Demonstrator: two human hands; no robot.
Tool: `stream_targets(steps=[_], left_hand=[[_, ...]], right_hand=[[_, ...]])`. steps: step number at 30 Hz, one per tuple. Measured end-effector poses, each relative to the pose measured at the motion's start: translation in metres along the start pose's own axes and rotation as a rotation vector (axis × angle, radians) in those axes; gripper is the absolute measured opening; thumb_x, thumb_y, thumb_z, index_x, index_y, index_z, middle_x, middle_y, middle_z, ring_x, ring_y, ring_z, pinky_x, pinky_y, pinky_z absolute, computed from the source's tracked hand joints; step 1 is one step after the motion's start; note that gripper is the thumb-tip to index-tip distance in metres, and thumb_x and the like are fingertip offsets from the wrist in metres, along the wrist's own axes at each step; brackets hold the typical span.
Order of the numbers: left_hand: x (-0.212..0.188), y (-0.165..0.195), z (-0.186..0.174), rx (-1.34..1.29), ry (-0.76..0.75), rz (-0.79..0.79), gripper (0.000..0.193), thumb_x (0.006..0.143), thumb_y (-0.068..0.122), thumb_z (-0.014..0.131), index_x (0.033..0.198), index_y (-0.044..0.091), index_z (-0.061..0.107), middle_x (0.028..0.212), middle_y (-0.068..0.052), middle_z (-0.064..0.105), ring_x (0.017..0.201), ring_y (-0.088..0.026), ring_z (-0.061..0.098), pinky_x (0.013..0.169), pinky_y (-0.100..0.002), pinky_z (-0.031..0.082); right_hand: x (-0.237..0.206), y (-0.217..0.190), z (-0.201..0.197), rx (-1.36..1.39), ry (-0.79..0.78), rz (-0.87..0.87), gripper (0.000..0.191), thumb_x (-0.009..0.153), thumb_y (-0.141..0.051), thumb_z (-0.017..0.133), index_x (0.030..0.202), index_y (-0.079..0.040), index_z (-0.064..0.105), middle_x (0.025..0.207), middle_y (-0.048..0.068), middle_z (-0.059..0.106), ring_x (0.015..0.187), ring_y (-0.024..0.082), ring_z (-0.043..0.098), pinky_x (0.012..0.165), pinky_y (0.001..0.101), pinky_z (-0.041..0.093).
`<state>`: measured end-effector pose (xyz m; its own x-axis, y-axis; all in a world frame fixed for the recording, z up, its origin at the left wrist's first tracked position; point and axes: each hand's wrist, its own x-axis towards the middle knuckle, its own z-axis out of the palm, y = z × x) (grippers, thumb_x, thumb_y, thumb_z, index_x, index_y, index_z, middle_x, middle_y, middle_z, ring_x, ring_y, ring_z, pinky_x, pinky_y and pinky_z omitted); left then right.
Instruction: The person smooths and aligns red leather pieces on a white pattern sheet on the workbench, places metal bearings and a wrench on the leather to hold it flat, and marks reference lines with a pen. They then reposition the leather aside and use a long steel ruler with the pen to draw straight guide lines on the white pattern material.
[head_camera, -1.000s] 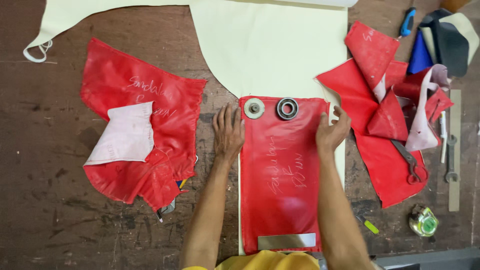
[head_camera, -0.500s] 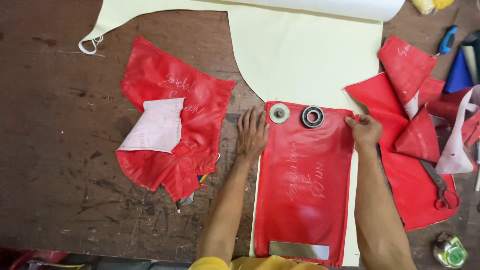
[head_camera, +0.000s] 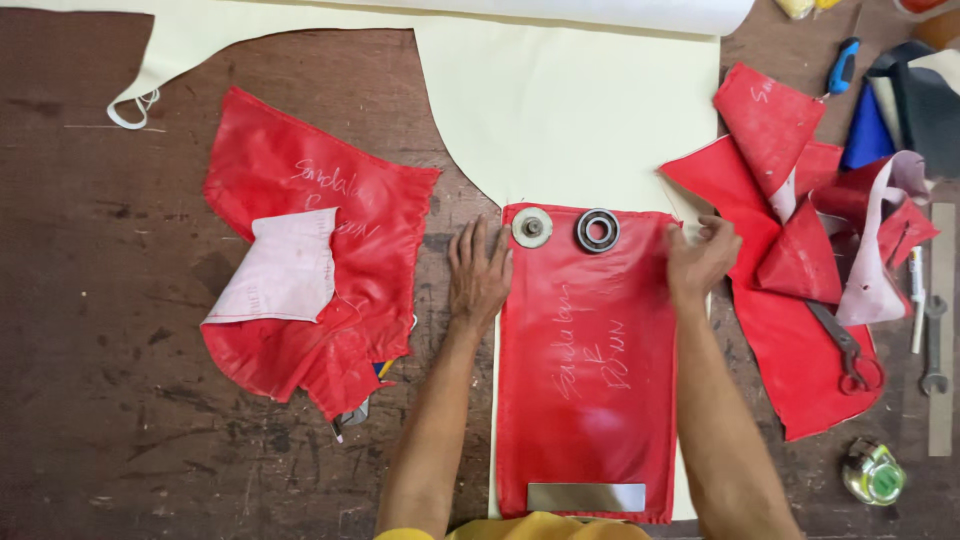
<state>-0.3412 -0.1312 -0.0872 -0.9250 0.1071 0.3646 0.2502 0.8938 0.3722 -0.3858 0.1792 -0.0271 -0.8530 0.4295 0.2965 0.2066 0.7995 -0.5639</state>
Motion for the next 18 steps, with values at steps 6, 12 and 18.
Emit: stream_targets(steps=[6, 12, 18], left_hand=[[-0.004, -0.001, 0.003, 0.002, -0.002, -0.003, 0.046, 0.099, 0.027, 0.063, 0.142, 0.011, 0.059, 0.150, -0.025, 0.045, 0.140, -0.038, 0.042, 0.118, -0.059, 0.032], [-0.003, 0.002, 0.004, 0.038, -0.022, 0.008, 0.046, 0.101, 0.029, 0.063, 0.144, 0.012, 0.059, 0.150, -0.024, 0.046, 0.140, -0.038, 0.043, 0.118, -0.058, 0.033], [0.002, 0.007, 0.002, 0.033, -0.031, 0.004, 0.047, 0.100, 0.029, 0.064, 0.144, 0.011, 0.059, 0.149, -0.023, 0.047, 0.138, -0.038, 0.044, 0.115, -0.059, 0.033]], right_hand=[[-0.054, -0.048, 0.010, 0.408, -0.338, -0.036, 0.084, 0.075, -0.032, 0.089, 0.142, 0.000, 0.049, 0.130, 0.013, 0.048, 0.110, 0.023, 0.060, 0.083, 0.0348, 0.060], [-0.055, -0.059, 0.019, 0.042, -0.242, -0.214, 0.081, 0.069, -0.024, 0.099, 0.137, -0.005, 0.059, 0.122, 0.016, 0.057, 0.110, 0.033, 0.060, 0.091, 0.0414, 0.053], [-0.050, -0.035, 0.011, 0.073, -0.267, -0.035, 0.075, 0.068, -0.022, 0.093, 0.133, -0.006, 0.060, 0.121, 0.014, 0.056, 0.107, 0.029, 0.062, 0.089, 0.0399, 0.054]])
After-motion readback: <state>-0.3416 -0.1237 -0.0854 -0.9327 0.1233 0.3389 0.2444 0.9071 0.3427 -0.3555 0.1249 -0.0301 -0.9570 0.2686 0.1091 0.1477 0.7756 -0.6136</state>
